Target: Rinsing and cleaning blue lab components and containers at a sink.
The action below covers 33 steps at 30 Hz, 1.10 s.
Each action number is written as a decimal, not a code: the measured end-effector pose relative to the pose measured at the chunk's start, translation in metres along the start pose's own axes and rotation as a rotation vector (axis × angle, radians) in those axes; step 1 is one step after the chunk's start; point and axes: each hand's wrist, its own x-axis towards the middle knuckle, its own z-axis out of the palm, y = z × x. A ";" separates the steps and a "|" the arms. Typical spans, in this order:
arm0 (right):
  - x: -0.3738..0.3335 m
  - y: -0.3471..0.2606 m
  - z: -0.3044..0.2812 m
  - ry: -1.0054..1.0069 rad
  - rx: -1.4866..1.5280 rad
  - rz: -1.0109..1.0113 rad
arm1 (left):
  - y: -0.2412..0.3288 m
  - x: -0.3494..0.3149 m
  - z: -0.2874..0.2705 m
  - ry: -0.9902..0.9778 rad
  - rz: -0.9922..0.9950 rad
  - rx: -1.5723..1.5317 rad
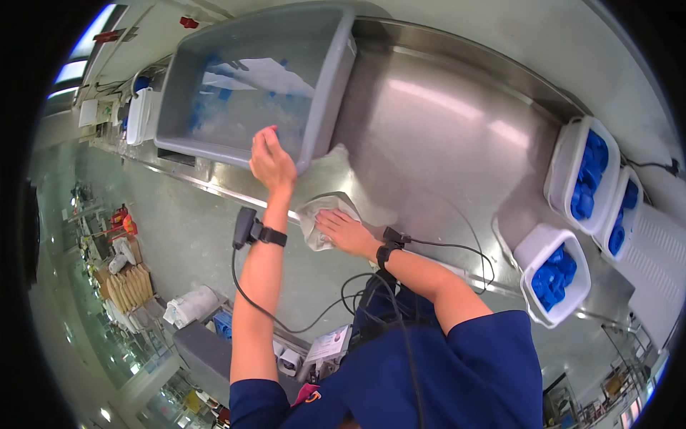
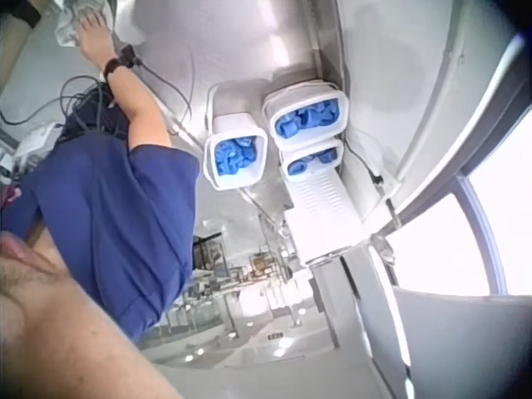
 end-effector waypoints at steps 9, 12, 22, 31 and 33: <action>-0.179 -0.033 -0.036 0.179 -0.061 0.381 | 0.005 0.004 -0.010 -0.096 -0.041 0.020; -0.243 -0.049 -0.049 0.362 -0.100 0.580 | -0.015 0.005 -0.018 -0.077 0.061 0.051; -0.356 0.022 -0.069 0.595 -0.926 1.325 | -0.222 -0.185 -0.251 -0.117 -0.253 -0.594; 0.010 -0.037 0.080 0.382 -0.737 1.206 | -0.447 -0.505 -0.459 0.007 -1.346 -0.574; 0.062 -0.057 0.099 0.332 -0.674 1.149 | -0.468 -0.523 -0.490 0.142 -1.356 -0.628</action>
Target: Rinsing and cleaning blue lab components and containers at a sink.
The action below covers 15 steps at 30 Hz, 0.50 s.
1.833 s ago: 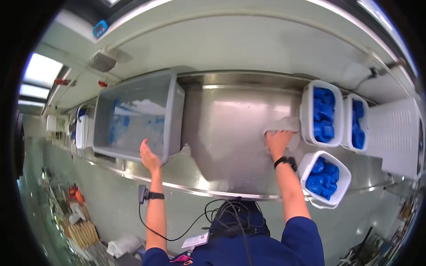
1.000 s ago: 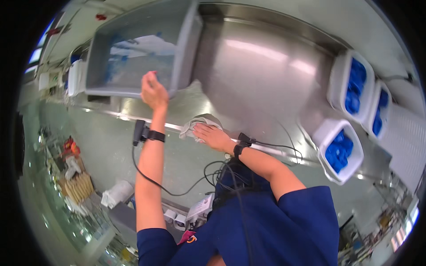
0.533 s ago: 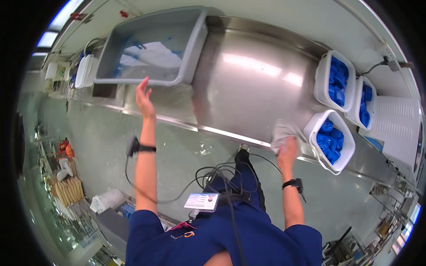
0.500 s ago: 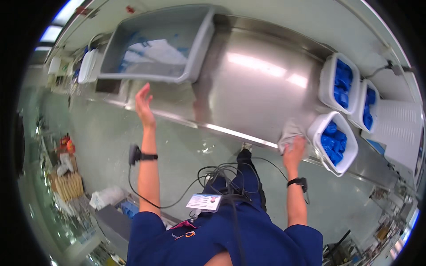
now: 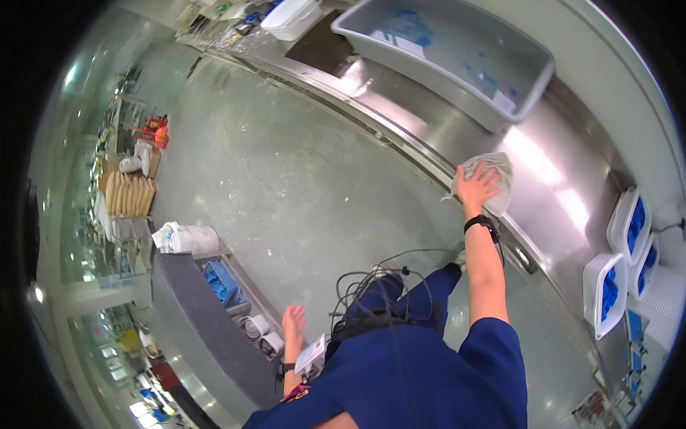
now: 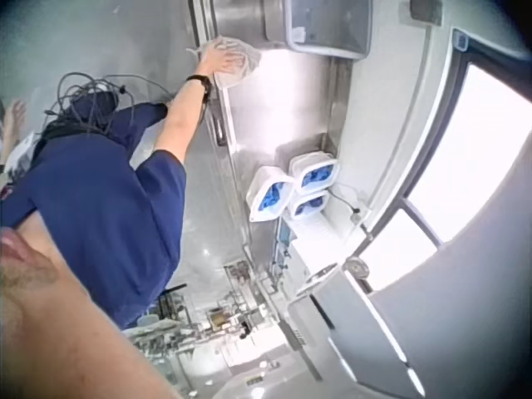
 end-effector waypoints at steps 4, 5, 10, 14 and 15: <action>-0.006 -0.045 0.006 -0.268 0.105 -0.315 | 0.011 0.027 -0.035 -0.008 -0.021 -0.051; -0.001 -0.041 0.006 -0.297 0.099 -0.393 | 0.013 0.035 -0.041 -0.006 -0.030 -0.074; 0.021 -0.053 0.008 -0.116 0.070 -0.172 | 0.022 0.082 -0.043 -0.007 -0.084 -0.019; 0.050 -0.162 0.024 0.065 -0.024 0.314 | 0.037 0.128 -0.041 -0.026 -0.202 -0.019; 0.066 -0.190 0.035 0.097 -0.094 0.462 | 0.039 0.149 -0.043 -0.031 -0.192 -0.073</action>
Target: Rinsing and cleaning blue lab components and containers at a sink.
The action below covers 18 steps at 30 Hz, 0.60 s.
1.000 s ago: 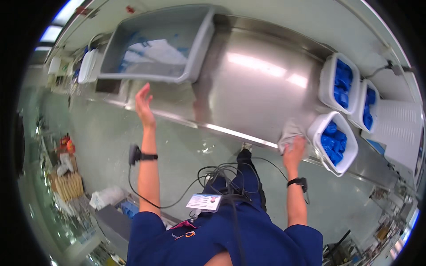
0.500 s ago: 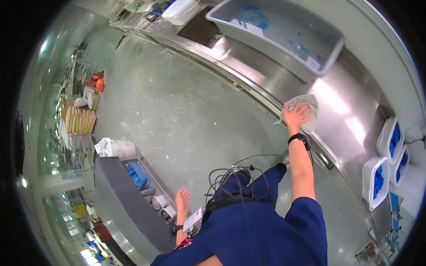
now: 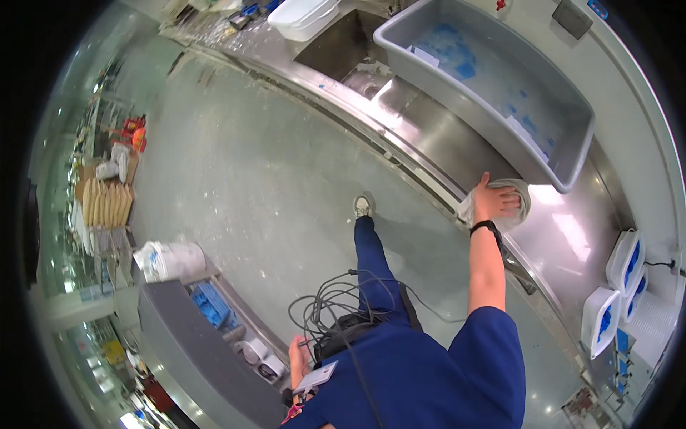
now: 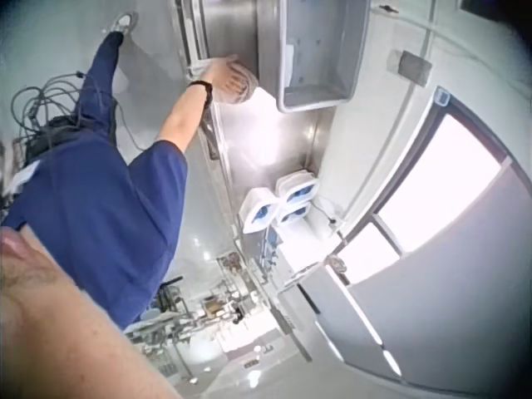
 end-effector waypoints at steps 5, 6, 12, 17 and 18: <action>-0.076 -0.216 0.039 0.217 -0.016 -0.193 | 0.089 0.056 0.034 0.060 -0.112 0.068; -0.105 -0.273 0.040 0.188 0.052 -0.194 | 0.115 0.067 0.051 0.064 -0.116 0.061; -0.167 -0.512 0.018 -0.335 0.978 -0.393 | 0.265 0.095 0.145 -0.053 0.139 0.321; -0.162 -0.555 -0.026 -0.799 1.807 0.084 | 0.315 0.090 0.154 -0.022 0.117 0.242; -0.176 -0.541 -0.056 -0.994 1.927 0.146 | 0.308 0.088 0.141 0.016 0.069 0.198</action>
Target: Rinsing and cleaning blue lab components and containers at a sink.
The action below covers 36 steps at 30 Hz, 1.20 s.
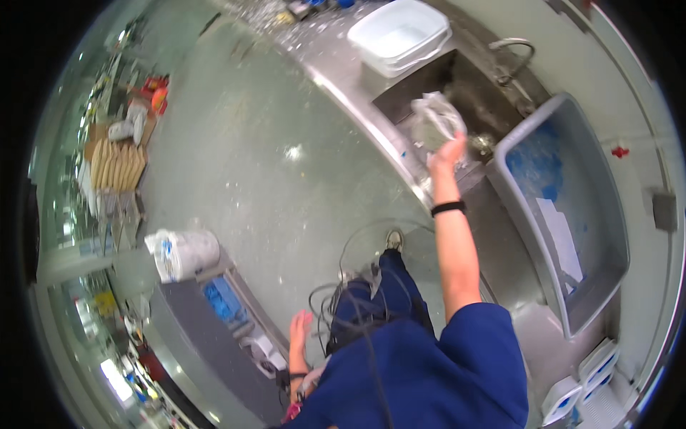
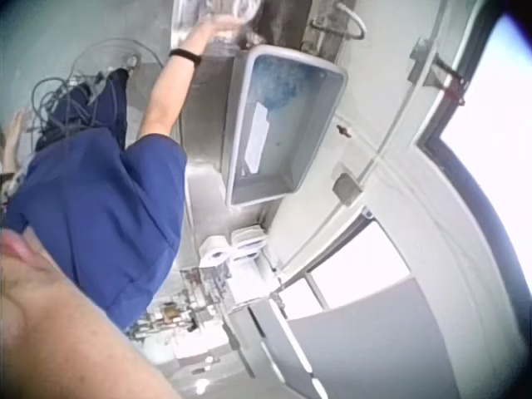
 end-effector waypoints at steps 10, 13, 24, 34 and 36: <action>-0.041 -0.189 -0.346 0.379 -1.234 -0.348 | -0.046 0.097 0.017 -0.150 -0.344 -0.129; -0.115 -0.176 -0.240 0.439 -1.496 -0.543 | -0.056 0.132 0.003 -0.089 -0.265 -0.155; -0.133 0.207 -0.125 -0.532 -0.908 0.322 | 0.043 0.149 0.068 -0.913 -0.207 -0.197; -0.017 0.658 -0.270 -0.459 -1.531 0.887 | -0.090 0.228 0.037 -0.913 0.063 -0.485; 0.017 0.663 -0.271 -0.535 -1.392 0.938 | -0.082 0.264 0.054 -0.984 0.158 -0.483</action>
